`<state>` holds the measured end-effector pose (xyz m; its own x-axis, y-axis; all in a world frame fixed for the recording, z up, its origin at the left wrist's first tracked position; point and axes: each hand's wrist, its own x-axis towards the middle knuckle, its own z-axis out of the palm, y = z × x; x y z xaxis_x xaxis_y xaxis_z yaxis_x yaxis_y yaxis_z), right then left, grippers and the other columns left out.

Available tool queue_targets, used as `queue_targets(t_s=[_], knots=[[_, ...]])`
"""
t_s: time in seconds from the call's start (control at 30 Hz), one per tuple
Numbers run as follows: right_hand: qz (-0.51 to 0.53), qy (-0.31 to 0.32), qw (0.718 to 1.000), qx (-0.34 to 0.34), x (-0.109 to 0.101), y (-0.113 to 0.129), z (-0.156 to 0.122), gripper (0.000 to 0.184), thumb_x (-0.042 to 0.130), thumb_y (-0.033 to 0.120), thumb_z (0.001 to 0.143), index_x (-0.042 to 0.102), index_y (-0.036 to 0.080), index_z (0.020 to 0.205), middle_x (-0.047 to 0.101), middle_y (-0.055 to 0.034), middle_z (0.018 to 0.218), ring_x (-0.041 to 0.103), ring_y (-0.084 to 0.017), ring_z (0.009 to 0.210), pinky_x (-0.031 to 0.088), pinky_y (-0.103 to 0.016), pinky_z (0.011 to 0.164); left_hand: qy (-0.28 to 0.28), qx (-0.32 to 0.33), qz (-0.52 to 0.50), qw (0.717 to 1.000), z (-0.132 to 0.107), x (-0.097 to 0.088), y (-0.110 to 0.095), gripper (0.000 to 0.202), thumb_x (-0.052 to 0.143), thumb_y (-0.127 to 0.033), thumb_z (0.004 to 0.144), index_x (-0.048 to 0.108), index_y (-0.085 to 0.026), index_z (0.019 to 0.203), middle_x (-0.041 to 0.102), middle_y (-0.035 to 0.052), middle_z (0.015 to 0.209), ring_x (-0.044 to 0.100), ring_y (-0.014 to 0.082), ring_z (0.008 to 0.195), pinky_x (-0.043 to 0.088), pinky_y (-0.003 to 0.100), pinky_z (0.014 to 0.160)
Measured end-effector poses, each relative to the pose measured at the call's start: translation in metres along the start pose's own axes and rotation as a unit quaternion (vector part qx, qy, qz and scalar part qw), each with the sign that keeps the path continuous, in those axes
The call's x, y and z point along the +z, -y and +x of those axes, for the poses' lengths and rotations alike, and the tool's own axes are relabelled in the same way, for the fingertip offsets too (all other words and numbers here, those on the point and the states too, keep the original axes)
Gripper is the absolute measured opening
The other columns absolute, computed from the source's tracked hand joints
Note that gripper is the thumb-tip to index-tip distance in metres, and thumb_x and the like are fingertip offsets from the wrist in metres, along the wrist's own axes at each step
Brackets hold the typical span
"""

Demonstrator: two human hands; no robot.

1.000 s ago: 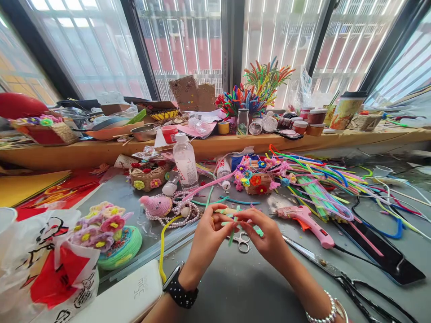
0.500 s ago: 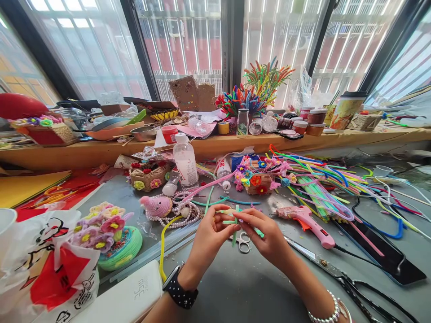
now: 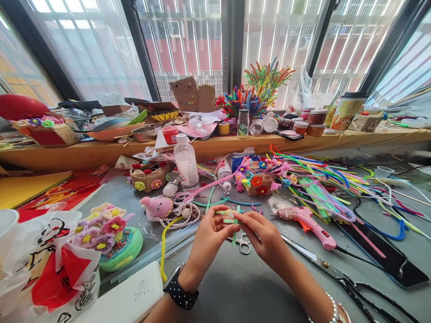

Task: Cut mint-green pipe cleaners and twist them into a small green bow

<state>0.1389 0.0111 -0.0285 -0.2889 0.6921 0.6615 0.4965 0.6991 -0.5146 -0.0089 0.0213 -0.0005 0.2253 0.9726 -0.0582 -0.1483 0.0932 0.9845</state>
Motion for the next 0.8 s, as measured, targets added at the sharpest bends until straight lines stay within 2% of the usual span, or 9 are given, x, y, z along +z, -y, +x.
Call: queue_targets(t_s=[0.37, 0.57, 0.7, 0.8], knots=[[-0.085, -0.028, 0.995, -0.049, 0.0019, -0.0031, -0.0042, 0.046, 0.037, 0.005, 0.081, 0.043, 0.025, 0.123, 0.062, -0.0075, 0.092, 0.055, -0.020, 0.082, 0.048, -0.036, 0.074, 0.012, -0.002, 0.026, 1.000, -0.0005, 0.0008, 0.0001, 0.040, 0.071, -0.021, 0.057, 0.047, -0.017, 0.089, 0.058, 0.0007, 0.082, 0.056, 0.0088, 0.059, 0.045, 0.021, 0.055], [-0.075, -0.025, 0.996, -0.041, 0.0010, -0.0022, -0.0031, 0.044, 0.037, 0.005, 0.082, 0.046, 0.025, 0.120, 0.062, -0.0068, 0.094, 0.055, -0.020, 0.083, 0.047, -0.035, 0.074, 0.013, 0.007, 0.032, 0.999, -0.0006, 0.0000, 0.0004, 0.035, 0.068, -0.020, 0.061, 0.047, -0.017, 0.089, 0.059, 0.0008, 0.080, 0.056, 0.0096, 0.063, 0.044, 0.021, 0.058], [-0.053, -0.028, 0.998, -0.011, 0.0005, -0.0005, -0.0010, 0.037, 0.040, 0.010, 0.083, 0.045, 0.024, 0.117, 0.064, -0.0050, 0.088, 0.058, -0.017, 0.078, 0.048, -0.031, 0.071, 0.014, 0.037, 0.056, 0.998, 0.0001, -0.0027, 0.0011, 0.019, 0.066, -0.024, 0.063, 0.054, -0.015, 0.076, 0.061, 0.0024, 0.078, 0.059, 0.0155, 0.071, 0.045, 0.025, 0.062], [-0.031, -0.046, 0.998, 0.013, -0.0001, 0.0014, -0.0007, 0.034, 0.043, 0.013, 0.083, 0.043, 0.024, 0.114, 0.065, -0.0031, 0.082, 0.060, -0.016, 0.077, 0.049, -0.027, 0.070, -0.001, 0.030, 0.070, 0.997, 0.0001, -0.0034, 0.0013, 0.017, 0.067, -0.026, 0.062, 0.056, -0.015, 0.070, 0.061, 0.0013, 0.069, 0.060, 0.0168, 0.069, 0.044, 0.025, 0.061]])
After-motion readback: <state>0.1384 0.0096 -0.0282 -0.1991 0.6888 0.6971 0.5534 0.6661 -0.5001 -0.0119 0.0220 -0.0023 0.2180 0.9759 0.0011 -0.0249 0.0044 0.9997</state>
